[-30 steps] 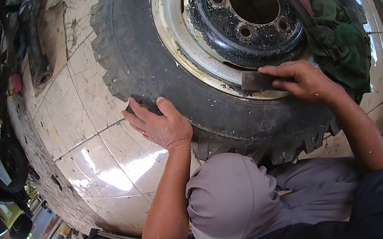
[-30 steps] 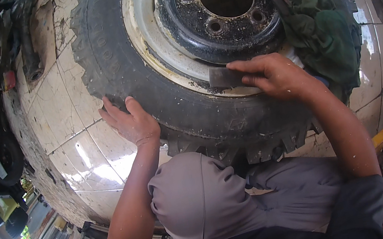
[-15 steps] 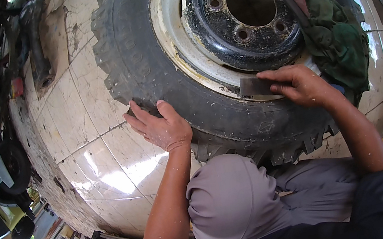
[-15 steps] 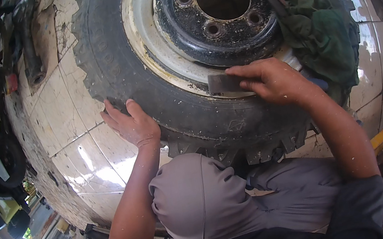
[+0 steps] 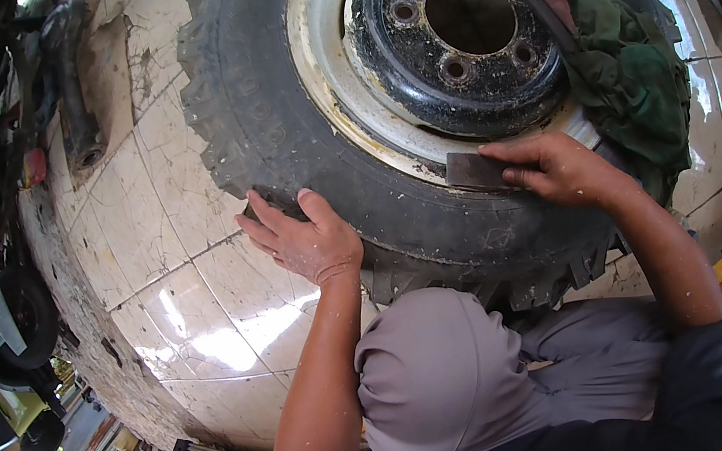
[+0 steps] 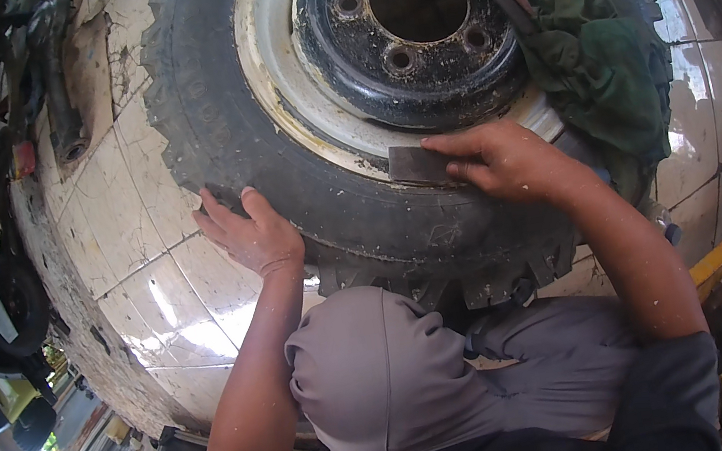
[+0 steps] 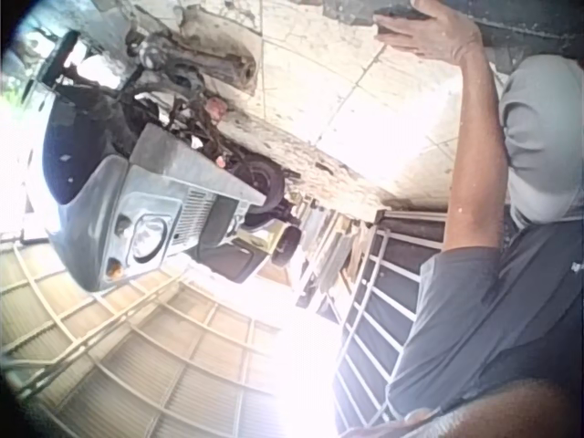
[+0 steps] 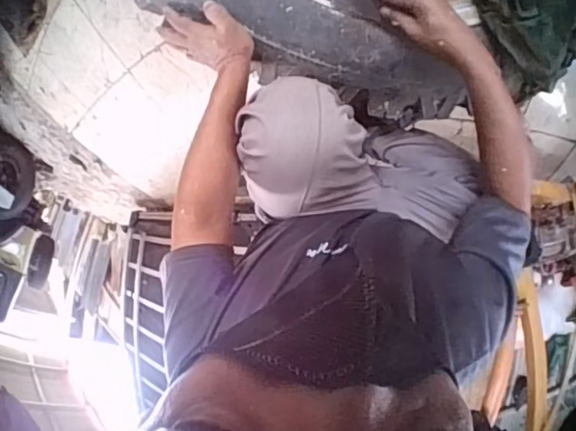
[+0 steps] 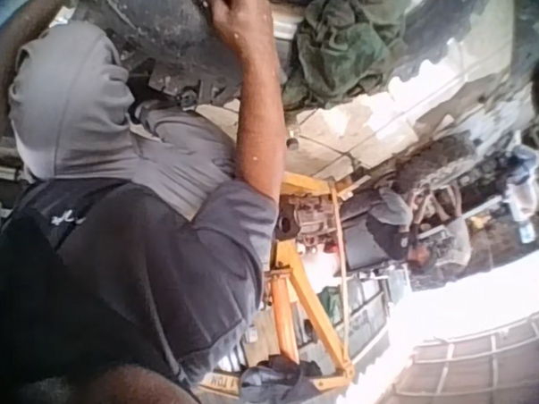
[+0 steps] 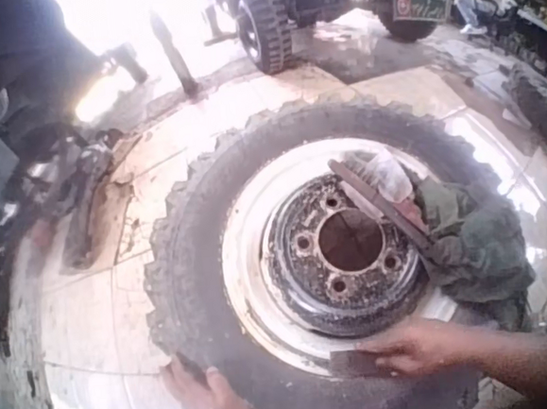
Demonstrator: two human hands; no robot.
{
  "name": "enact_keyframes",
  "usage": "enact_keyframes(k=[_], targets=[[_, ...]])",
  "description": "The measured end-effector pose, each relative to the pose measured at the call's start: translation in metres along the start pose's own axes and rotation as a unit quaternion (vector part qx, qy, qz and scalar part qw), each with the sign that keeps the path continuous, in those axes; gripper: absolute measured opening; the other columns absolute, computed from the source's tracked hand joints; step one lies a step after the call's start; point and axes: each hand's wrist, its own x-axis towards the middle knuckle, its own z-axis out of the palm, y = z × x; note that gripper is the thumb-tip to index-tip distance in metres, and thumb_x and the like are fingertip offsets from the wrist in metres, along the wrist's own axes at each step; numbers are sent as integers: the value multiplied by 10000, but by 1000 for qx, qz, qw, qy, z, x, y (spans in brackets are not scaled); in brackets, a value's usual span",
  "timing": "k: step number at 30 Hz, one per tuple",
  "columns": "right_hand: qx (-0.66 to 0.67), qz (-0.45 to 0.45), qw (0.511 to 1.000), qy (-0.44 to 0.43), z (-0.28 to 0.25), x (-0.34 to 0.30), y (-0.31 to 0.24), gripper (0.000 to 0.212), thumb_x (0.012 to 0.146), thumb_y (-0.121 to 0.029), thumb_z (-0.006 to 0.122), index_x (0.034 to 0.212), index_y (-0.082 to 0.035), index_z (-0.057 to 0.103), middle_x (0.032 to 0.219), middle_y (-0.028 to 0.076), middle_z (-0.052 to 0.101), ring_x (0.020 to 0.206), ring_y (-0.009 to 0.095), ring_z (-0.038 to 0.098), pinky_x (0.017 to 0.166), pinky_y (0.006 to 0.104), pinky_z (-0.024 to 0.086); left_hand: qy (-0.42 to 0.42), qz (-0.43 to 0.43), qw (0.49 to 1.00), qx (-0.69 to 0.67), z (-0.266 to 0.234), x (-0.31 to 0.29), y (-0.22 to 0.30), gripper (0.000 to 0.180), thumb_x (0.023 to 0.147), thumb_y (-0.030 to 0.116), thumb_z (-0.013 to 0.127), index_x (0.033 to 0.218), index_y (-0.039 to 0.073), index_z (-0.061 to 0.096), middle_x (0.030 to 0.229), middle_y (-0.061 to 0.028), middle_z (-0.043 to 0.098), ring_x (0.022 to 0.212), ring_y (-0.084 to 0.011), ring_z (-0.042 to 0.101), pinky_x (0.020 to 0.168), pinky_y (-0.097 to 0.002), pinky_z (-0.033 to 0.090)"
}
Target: The person sits on the floor and uses a scraper tool to clean the rim of a large vehicle tire. They repeatedly scrape along the inner edge of the tire bead to remove dirt and debris.
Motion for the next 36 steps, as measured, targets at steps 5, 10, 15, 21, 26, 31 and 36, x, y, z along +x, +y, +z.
enact_keyframes(k=[5,10,15,21,26,31,36], targets=[[20,11,999,33,3,-2,-2,425,964,-107,640,1388,-123,615,1297,174,676,1220,300,645,1036,364,490,-2,-11,1000,3,0,-1,2,726,979,436,471,1573,54,302,1623,-313,170,1509,-443,214,1169,-556,244],[24,19,999,29,3,-1,1,442,954,-107,649,1393,-143,615,1286,168,682,1211,282,652,1022,354,495,-4,-14,1000,-1,-1,-2,2,731,979,437,471,1576,53,294,1629,-306,161,1511,-439,212,1169,-559,241],[-11,26,999,-15,-2,-2,2,438,954,-116,654,1386,-178,624,1263,176,686,1179,303,663,998,363,503,-10,-11,1000,-20,-1,-1,1,762,953,432,492,1578,53,278,1640,-300,140,1519,-449,177,1175,-598,213],[-51,11,999,-4,-1,-5,4,422,950,-114,659,1367,-172,639,1246,173,691,1144,330,672,985,379,511,-6,-21,1000,6,-1,-1,4,742,976,443,465,1579,50,284,1632,-301,157,1514,-437,205,1174,-556,234],[-17,36,998,54,1,-2,-8,405,960,-134,650,1365,-159,640,1270,165,685,1171,321,665,997,371,509,-9,-23,1000,0,-3,0,3,747,975,448,465,1581,54,277,1638,-295,146,1520,-432,190,1180,-558,224],[31,27,998,46,8,-4,0,413,968,-115,633,1380,-151,628,1300,164,676,1200,293,658,1016,355,498,-13,-26,1000,-10,0,-1,3,759,952,440,486,1586,79,275,1647,-292,131,1518,-450,180,1170,-611,219],[20,47,999,7,4,-2,-11,408,973,-98,621,1379,-142,628,1315,150,675,1218,272,650,1035,347,488,-6,-34,999,-9,-1,0,4,757,950,450,489,1586,94,283,1646,-290,144,1518,-451,183,1165,-627,222]])
